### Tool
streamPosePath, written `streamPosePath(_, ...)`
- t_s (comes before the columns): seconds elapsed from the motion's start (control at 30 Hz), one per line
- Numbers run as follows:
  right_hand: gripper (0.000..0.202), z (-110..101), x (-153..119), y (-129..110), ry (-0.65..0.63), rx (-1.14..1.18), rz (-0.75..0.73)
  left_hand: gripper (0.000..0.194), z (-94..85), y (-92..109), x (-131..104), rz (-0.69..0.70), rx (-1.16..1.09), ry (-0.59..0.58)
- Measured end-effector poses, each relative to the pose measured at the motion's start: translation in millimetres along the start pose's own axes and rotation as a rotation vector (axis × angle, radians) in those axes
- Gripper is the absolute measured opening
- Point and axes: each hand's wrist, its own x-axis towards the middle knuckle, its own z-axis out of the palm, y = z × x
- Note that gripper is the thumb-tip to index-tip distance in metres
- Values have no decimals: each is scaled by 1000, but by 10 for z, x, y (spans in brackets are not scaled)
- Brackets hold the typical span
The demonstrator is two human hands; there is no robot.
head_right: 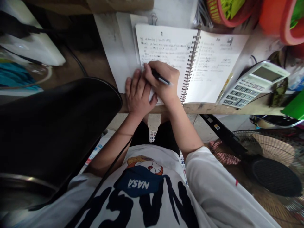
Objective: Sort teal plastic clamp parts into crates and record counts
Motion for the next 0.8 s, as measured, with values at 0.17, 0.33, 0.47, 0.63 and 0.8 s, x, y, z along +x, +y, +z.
streamPosePath(0.17,43,25,6,-29,59,-52,-69,62,-1,2,-3,3,-26,-5)
streamPosePath(0.33,49,71,-22,43,9,135,93,59,0,4,-5,15,-19,1)
streamPosePath(0.47,45,47,-23,44,-17,84,48,58,6,5,-1,1,-30,-3)
streamPosePath(0.63,42,26,-10,-13,67,-36,-93,59,26,-5,-3,19,-17,17)
streamPosePath(0.8,54,35,-30,-28,42,-144,-47,56,64,-21,-22,87,38,84)
